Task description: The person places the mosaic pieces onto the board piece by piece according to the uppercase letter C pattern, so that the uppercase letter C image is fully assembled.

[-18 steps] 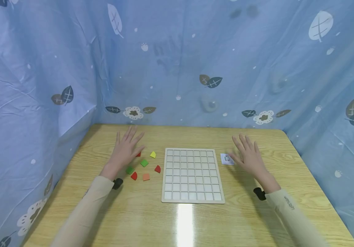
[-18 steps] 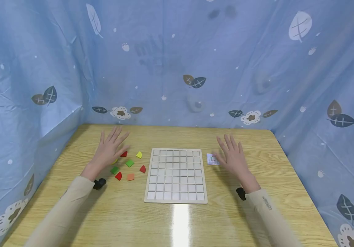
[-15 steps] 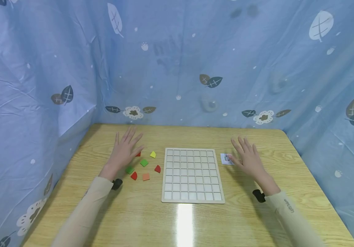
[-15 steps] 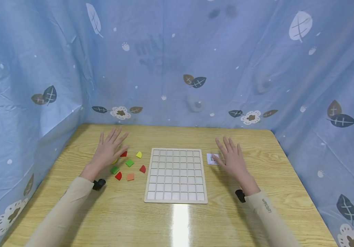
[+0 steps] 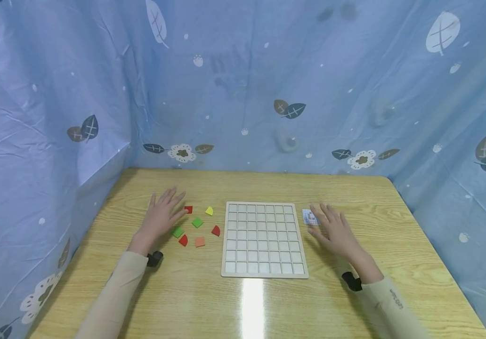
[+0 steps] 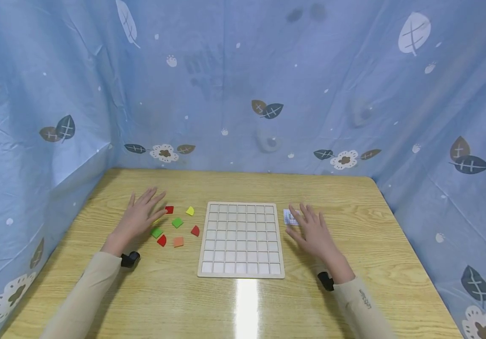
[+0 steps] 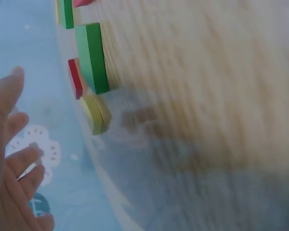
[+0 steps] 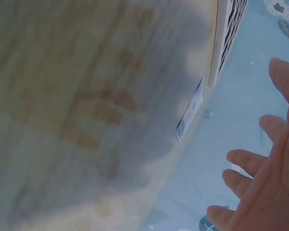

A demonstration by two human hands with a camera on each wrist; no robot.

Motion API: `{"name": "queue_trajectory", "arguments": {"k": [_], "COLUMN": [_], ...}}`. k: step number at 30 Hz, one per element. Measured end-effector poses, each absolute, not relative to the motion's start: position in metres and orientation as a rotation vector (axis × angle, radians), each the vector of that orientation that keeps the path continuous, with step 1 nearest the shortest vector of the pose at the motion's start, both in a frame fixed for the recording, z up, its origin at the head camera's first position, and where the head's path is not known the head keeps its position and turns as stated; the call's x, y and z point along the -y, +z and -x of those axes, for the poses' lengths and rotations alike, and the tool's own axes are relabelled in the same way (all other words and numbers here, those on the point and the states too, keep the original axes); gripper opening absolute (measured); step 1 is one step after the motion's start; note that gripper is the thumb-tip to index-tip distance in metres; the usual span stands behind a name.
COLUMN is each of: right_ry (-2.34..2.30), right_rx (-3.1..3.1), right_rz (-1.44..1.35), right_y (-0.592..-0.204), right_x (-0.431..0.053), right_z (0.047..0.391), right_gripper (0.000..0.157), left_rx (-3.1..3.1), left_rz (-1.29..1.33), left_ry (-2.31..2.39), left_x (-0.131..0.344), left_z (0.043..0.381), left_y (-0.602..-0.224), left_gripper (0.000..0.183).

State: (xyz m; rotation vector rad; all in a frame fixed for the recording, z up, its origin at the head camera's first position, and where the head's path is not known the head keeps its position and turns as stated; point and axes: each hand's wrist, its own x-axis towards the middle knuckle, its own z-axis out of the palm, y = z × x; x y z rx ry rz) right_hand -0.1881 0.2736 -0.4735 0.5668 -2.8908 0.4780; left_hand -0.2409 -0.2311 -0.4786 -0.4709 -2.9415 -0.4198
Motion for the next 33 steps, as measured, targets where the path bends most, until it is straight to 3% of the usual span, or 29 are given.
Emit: {"name": "queue_trajectory", "arguments": {"k": [22, 33], "right_ry": [0.577, 0.68], "right_rx": [2.916, 2.976], "right_rz": [-0.742, -0.8], "right_y": [-0.485, -0.484], "right_x": [-0.264, -0.267], "right_z": [0.164, 0.168], "right_gripper": [0.058, 0.061], "left_rx": [3.032, 3.083], "left_rz": [0.411, 0.392], "left_ry": [-0.581, -0.589], "left_x": [0.261, 0.267], "left_z": [0.224, 0.222], "left_y": [-0.484, -0.485], "left_gripper": [0.056, 0.051]}}
